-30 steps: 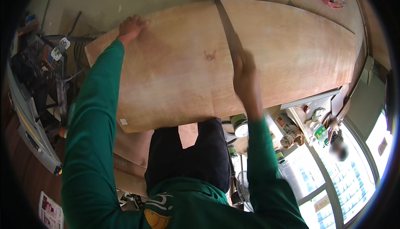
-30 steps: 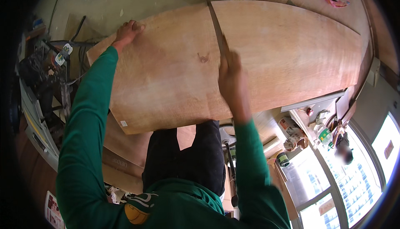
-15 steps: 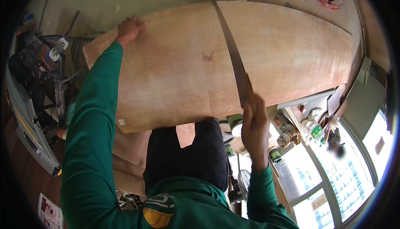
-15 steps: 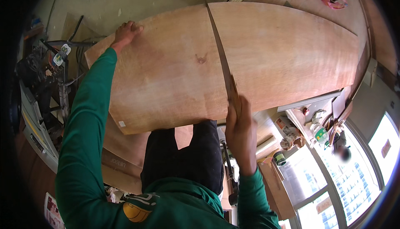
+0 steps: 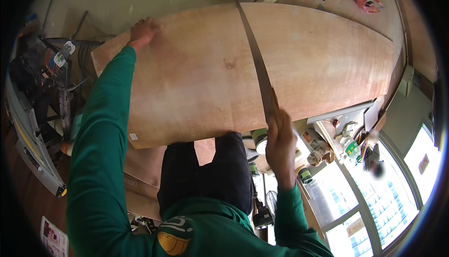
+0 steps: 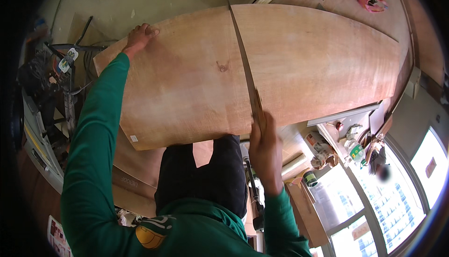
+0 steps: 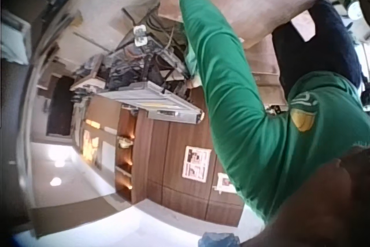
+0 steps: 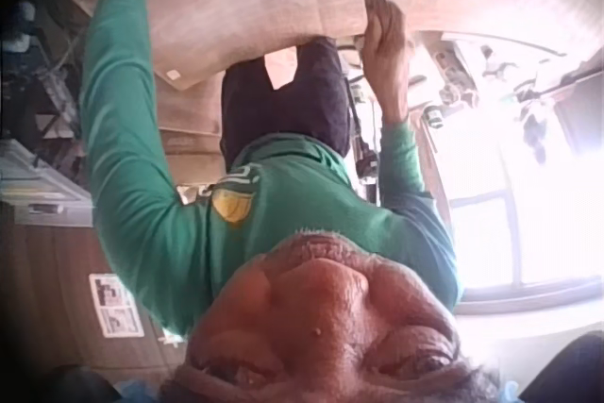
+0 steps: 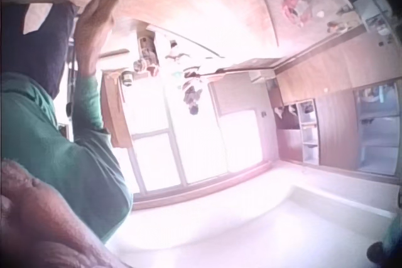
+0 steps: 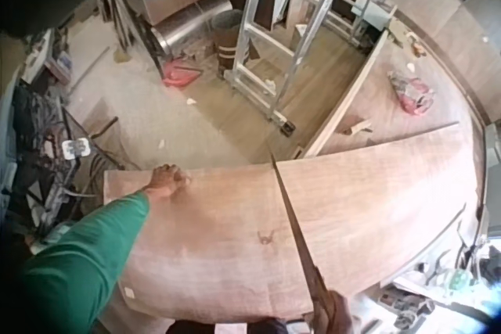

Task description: The person uses a hand saw to cut a large sheet of plywood resting on a workbench. They maintain a steady sawing motion to split the board into two pieces.

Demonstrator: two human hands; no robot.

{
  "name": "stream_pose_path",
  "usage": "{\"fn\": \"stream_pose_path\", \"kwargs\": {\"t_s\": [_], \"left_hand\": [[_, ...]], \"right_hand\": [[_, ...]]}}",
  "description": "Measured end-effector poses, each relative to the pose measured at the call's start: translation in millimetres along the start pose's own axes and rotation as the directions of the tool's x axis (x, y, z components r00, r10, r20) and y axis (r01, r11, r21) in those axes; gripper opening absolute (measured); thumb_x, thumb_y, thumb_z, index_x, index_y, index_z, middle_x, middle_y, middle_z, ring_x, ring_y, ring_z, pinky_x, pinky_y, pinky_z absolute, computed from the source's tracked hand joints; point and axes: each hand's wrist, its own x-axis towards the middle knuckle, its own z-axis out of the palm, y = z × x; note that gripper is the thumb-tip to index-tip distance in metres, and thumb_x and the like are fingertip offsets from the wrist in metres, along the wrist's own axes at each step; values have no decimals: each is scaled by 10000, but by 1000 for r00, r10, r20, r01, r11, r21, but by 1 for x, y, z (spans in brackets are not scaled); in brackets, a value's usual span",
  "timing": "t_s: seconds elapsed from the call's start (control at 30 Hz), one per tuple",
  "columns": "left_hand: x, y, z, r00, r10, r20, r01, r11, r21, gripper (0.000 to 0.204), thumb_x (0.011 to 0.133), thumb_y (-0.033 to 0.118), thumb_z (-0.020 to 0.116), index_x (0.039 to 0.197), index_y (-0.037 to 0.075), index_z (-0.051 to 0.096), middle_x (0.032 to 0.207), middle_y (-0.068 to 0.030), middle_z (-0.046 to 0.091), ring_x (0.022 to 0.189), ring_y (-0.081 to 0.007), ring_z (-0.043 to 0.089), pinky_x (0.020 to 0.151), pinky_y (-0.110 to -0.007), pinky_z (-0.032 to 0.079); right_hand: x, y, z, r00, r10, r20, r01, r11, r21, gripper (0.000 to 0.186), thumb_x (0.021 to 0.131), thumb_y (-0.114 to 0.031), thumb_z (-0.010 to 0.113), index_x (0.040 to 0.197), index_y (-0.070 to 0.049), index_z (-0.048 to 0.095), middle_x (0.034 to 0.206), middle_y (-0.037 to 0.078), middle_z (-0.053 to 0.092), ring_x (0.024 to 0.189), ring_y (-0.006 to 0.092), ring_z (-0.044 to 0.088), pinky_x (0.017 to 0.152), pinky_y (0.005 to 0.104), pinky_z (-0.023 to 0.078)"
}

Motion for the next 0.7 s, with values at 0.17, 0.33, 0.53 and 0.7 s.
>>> {"fn": "stream_pose_path", "kwargs": {"t_s": [0.17, 0.33, 0.53, 0.7], "left_hand": [[7, -3, 3, 999, -16, 32, 17, 1000, -19, 931, 928, 782, 560, 1578, 119, 484, 1567, -222, 512, 1447, -433, 488, 1228, -602, 313], [15, 12, 4, 999, 39, 14, -39, 999, -5, 923, 930, 787, 548, 1577, 132, 492, 1551, -219, 522, 1447, -430, 485, 1224, -599, 322], [9, -7, 9, 1000, -8, 1, 8, 1000, -4, 914, 925, 789, 559, 1568, 141, 500, 1542, -217, 527, 1445, -425, 489, 1222, -605, 319], [3, -3, 5, 1000, 0, -7, 0, 1000, 0, 885, 939, 774, 567, 1560, 146, 506, 1534, -217, 529, 1442, -430, 491, 1224, -612, 312]], "right_hand": [[65, 7, 34, 994, -106, -33, 104, 994, -42, 314, 1102, -204, 578, 1368, -40, 548, 1001, 312, 730, 869, 528, 715, 676, 569, 562], [226, 11, 104, 940, -273, -204, 272, 962, -33, 237, 1102, -252, 564, 1222, -48, 566, 864, 351, 679, 820, 578, 655, 628, 637, 497], [73, 6, 41, 983, -174, -62, 174, 985, -16, 274, 1091, -183, 580, 1318, -31, 559, 958, 337, 707, 860, 561, 680, 651, 600, 536], [-9, -19, -10, 1000, 10, -9, -10, 999, -45, 326, 1109, -165, 565, 1405, -28, 545, 1100, 275, 760, 899, 454, 774, 723, 515, 602]]}}
